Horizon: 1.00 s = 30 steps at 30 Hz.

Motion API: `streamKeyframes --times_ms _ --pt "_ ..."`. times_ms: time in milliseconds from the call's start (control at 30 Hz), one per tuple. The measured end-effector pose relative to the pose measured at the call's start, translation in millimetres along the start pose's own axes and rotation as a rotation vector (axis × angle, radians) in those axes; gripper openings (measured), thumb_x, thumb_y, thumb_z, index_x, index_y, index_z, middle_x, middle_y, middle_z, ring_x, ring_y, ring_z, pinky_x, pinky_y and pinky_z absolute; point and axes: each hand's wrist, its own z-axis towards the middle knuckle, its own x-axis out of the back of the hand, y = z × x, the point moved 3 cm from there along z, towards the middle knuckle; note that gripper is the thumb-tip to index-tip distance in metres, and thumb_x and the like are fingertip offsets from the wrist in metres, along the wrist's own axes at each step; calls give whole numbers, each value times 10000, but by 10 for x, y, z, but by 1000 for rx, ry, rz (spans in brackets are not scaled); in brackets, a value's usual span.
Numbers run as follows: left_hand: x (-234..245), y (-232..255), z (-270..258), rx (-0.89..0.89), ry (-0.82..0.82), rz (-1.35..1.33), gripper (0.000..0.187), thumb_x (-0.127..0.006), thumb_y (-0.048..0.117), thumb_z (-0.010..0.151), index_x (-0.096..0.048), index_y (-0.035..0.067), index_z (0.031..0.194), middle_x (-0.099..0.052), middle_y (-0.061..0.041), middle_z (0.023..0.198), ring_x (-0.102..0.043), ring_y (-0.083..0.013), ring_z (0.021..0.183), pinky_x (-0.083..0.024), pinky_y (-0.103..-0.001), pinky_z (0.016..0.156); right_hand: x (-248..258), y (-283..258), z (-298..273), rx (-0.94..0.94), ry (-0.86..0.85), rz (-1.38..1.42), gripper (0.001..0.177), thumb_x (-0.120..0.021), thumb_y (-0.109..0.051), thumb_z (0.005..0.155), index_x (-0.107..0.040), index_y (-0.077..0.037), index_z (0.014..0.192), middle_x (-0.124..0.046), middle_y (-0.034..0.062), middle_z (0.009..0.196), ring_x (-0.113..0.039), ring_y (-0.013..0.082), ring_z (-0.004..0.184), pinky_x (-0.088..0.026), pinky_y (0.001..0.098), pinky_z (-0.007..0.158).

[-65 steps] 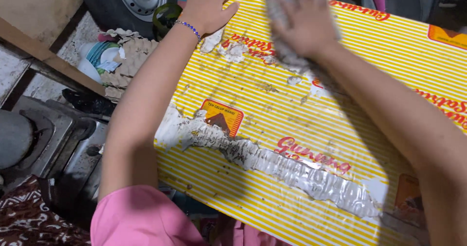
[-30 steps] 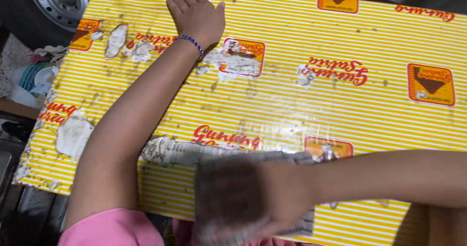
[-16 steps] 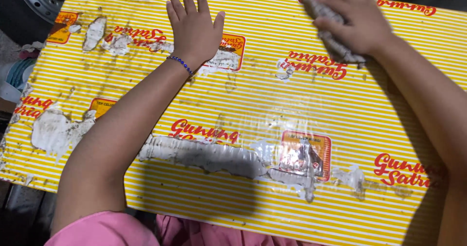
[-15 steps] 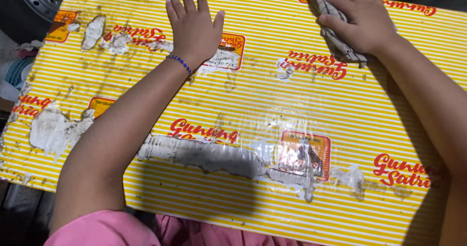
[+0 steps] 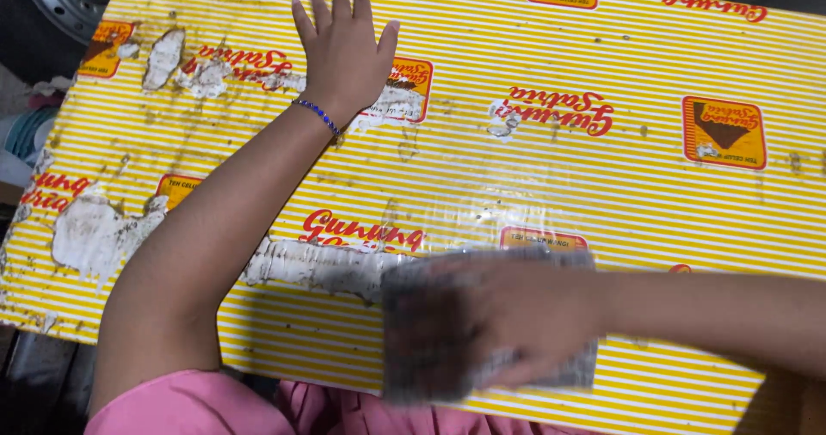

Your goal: Cleaning a table surface covered with a plastic sheet using a cloth.

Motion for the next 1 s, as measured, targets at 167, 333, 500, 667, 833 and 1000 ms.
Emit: streamKeyframes --times_ms 167,333,500,667,833,1000 --pt "72 236 -40 -227 -92 -149 492 -524 357 1082 -560 39 1455 -426 -206 1601 -331 -400 1530 -198 -570 1280 634 1074 -516 -306 46 -155 605 -640 -501 892 -600 -306 1463 -394 146 1638 -405 381 1425 -353 503 1142" --pt "21 494 -223 -216 -85 -183 511 -523 325 1036 -536 30 1453 -442 -187 1578 -347 -378 1495 -219 -560 1221 1215 1873 -1393 -753 455 -541 558 -633 -481 1014 -596 -159 1469 -463 186 1641 -390 385 1521 -271 512 1261" --pt "29 530 -286 -241 -65 -107 540 -495 324 1067 -480 -15 1487 -414 -232 1586 -330 -409 1491 -211 -587 1202 1100 1368 -1051 -719 449 -412 464 -670 -404 967 -712 -118 1330 -562 189 1490 -480 366 1386 -353 492 1155" --pt "56 541 -267 -258 -68 -105 543 -489 313 1074 -469 -30 1494 -410 -246 1587 -333 -415 1490 -210 -602 1198 373 212 -143 -336 157 195 227 -718 -282 912 -838 -220 1096 -715 63 1336 -611 267 1238 -451 433 1035" --pt "92 564 -257 -248 -84 -117 540 -492 307 1068 -469 -31 1489 -414 -244 1586 -336 -415 1491 -212 -599 1195 -12 -91 -138 144 51 159 323 -631 -449 1083 -731 -200 1263 -598 73 1534 -528 289 1455 -394 455 1201" --pt "66 561 -277 -249 -82 -114 539 -499 302 1068 -470 -34 1489 -414 -246 1581 -333 -417 1486 -206 -604 1189 402 718 -255 -148 135 -106 505 -593 -403 942 -673 -164 1380 -487 152 1587 -427 399 1459 -311 567 1200"
